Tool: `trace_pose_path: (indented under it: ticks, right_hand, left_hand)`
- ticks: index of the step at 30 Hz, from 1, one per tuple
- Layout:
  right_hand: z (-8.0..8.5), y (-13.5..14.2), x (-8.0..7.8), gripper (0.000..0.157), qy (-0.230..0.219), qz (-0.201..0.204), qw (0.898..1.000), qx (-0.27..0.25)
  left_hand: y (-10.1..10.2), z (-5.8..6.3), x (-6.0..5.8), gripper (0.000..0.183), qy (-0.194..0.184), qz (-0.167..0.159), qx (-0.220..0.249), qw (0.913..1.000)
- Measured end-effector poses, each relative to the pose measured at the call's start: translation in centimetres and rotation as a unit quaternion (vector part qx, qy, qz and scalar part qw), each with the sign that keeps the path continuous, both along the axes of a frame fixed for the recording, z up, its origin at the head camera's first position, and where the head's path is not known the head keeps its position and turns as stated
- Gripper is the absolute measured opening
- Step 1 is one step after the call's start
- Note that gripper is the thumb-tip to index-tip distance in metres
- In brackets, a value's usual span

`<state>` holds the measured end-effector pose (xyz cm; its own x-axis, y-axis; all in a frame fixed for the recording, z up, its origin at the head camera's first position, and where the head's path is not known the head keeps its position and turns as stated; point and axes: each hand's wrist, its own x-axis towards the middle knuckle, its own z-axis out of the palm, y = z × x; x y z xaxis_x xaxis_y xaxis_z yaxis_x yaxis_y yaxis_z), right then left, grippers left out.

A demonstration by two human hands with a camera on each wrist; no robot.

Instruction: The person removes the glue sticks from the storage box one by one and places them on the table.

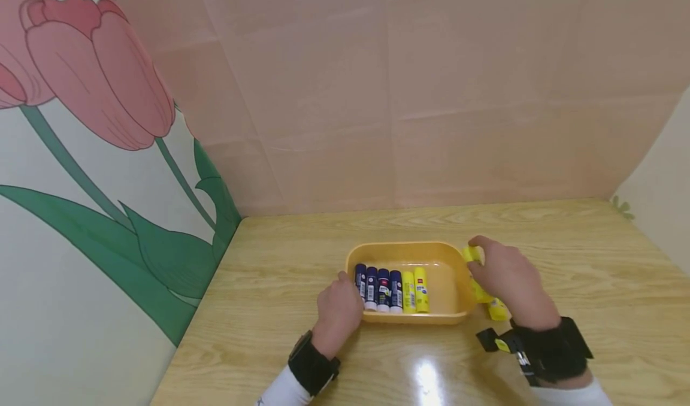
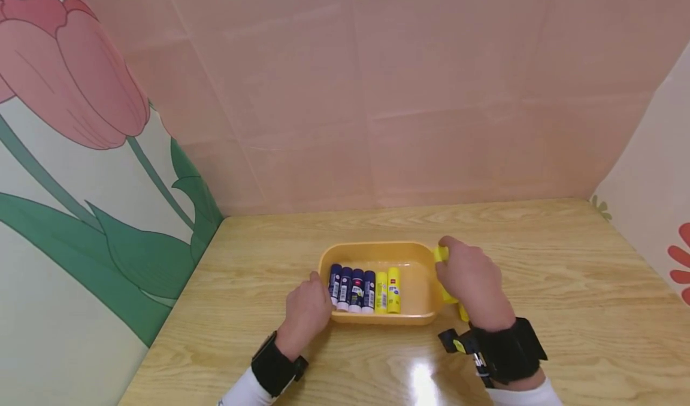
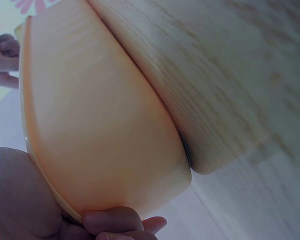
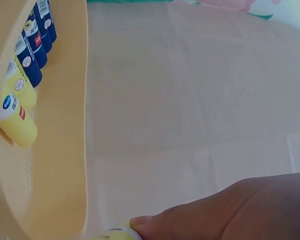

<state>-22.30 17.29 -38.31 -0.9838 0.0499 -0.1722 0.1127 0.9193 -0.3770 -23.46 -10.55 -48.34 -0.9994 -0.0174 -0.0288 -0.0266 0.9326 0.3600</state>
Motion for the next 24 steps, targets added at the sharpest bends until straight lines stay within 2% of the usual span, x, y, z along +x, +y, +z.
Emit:
trace_pose_path:
  ticks: [14, 24]
  right_hand:
    - [-0.6, 2.3, -0.6, 0.057, -0.032, -0.008, 0.999, -0.002]
    - [-0.7, 3.8, -1.3, 0.055, -0.057, -0.017, 0.998, 0.000]
  left_hand:
    - [0.1, 0.0, 0.0, 0.035, -0.005, 0.002, -0.005, 1.0000]
    - [0.1, -0.3, 0.1, 0.026, 0.032, -0.007, -0.030, 0.9990]
